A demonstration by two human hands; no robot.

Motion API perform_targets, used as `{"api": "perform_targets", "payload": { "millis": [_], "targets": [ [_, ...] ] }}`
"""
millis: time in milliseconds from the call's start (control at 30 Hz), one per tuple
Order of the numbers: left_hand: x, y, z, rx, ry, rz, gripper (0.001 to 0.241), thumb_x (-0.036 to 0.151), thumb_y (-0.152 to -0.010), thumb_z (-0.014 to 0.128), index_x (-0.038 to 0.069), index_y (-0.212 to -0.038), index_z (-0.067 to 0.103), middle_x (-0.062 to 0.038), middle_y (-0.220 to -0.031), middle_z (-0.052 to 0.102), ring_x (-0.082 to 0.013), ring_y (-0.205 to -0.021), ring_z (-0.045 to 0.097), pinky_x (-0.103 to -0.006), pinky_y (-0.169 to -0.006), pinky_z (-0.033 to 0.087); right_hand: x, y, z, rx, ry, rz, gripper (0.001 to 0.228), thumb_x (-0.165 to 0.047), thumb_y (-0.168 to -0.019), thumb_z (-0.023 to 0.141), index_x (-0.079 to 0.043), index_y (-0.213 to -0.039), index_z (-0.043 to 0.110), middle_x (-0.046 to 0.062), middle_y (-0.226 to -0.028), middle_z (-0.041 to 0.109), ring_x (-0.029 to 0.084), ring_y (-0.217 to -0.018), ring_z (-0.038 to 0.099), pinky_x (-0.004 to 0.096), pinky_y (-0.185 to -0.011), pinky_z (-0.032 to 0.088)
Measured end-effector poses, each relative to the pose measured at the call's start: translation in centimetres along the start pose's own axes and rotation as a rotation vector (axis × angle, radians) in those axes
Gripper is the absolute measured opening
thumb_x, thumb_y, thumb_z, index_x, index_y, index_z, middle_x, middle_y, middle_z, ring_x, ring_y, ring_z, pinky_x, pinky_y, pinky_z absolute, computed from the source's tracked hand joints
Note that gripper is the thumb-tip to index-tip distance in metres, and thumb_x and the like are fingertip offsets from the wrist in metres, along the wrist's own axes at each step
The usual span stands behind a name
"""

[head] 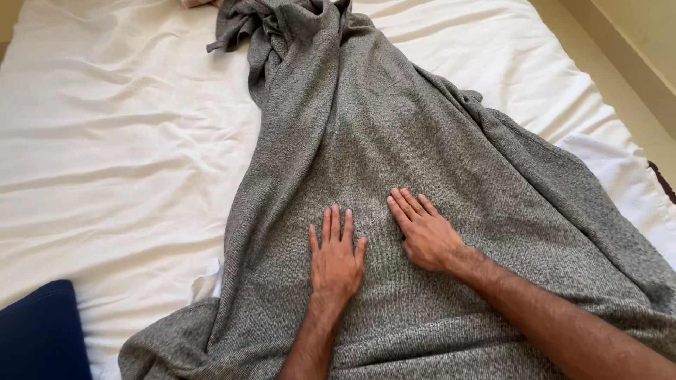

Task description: The person folds a gray blanket on a bed. They smooth the fabric, fold it in half lengthwise, then fold it again into a compact rectangular shape.

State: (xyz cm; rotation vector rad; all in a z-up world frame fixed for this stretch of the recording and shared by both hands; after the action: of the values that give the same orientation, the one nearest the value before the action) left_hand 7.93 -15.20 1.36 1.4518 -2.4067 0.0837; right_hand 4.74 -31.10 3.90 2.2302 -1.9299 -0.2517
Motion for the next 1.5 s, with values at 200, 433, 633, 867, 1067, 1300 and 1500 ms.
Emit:
{"api": "perform_targets", "payload": {
  "millis": [200,433,633,867,1067,1300,1500],
  "targets": [
    [-4.9,-4.2,0.4,-0.055,-0.023,-0.019,0.072,0.055,-0.105,0.021,0.018,-0.165,0.008,-0.008,-0.173,0.000,-0.0245,-0.158,0.000,-0.0509,-0.125,-0.001,2.6,-0.8,2.3,0.053,-0.212,0.097,0.091,-0.023,-0.084,0.052,-0.004,-0.162,0.010,0.011,-0.173,0.006,0.023,-0.159,0.002,0.043,-0.129,0.000],
    [-8.2,-3.7,-0.7,0.010,0.016,-0.120,0.072,0.057,-0.104,0.024,0.021,-0.165,0.010,-0.005,-0.173,0.004,-0.0233,-0.158,0.004,-0.0450,-0.126,0.002,4.5,-1.0,1.7,0.047,-0.290,0.239,0.086,-0.052,-0.096,0.045,-0.009,-0.162,0.011,0.010,-0.172,0.009,0.023,-0.160,0.005,0.042,-0.129,0.002],
    [-10.2,-2.9,-2.1,0.216,0.047,-0.185,0.072,0.056,-0.105,0.028,0.018,-0.165,0.017,-0.007,-0.173,0.013,-0.0247,-0.158,0.012,-0.0447,-0.127,0.007,8.7,-2.0,5.8,0.117,-0.268,0.340,0.088,-0.064,-0.102,0.030,-0.004,-0.163,0.008,0.014,-0.173,0.005,0.026,-0.159,0.004,0.047,-0.127,0.001],
    [-13.9,-3.0,-0.6,0.245,0.001,-0.341,0.076,0.057,-0.106,0.028,0.011,-0.165,0.011,-0.016,-0.172,0.003,-0.0308,-0.157,0.004,-0.0490,-0.124,0.004,11.4,-1.3,5.8,0.110,-0.307,0.501,0.090,-0.064,-0.100,0.032,-0.003,-0.163,0.008,0.013,-0.172,0.006,0.025,-0.159,0.004,0.046,-0.128,0.002],
    [-14.1,-1.6,-2.6,0.273,0.023,-0.425,0.075,0.055,-0.104,0.030,0.013,-0.165,0.013,-0.016,-0.172,0.003,-0.0319,-0.158,0.002,-0.0484,-0.126,0.005,11.7,-1.3,5.7,0.139,-0.318,0.562,0.088,-0.061,-0.101,0.035,-0.003,-0.163,0.009,0.014,-0.172,0.007,0.026,-0.160,0.004,0.045,-0.128,0.001],
    [-9.8,-2.4,-2.4,0.275,-0.121,-0.288,0.074,0.052,-0.105,0.030,0.005,-0.160,0.020,-0.019,-0.170,0.002,-0.0330,-0.157,0.001,-0.0581,-0.122,-0.001,5.6,-2.1,2.2,0.204,-0.191,0.301,0.079,-0.052,-0.105,0.030,-0.001,-0.161,0.007,0.018,-0.171,0.003,0.029,-0.157,0.001,0.047,-0.124,-0.002],
    [0.9,-4.1,-0.9,0.338,-0.084,0.193,0.064,0.044,-0.107,0.034,0.009,-0.160,0.029,-0.015,-0.172,0.011,-0.0294,-0.158,0.008,-0.0532,-0.124,0.002,-1.5,-3.2,1.7,0.273,-0.153,-0.074,0.070,-0.042,-0.107,0.035,0.000,-0.160,0.020,0.017,-0.170,0.017,0.028,-0.159,0.010,0.047,-0.127,0.004]
  ]
}}
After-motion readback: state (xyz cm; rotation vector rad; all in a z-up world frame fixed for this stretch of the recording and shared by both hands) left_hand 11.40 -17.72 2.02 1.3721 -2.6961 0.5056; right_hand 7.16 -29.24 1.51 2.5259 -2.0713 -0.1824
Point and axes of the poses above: each hand's wrist, its own y-axis away from the middle knuckle, its own z-axis out of the palm, x = y × z, the point moved 9 cm from there along -y, towards the middle knuckle
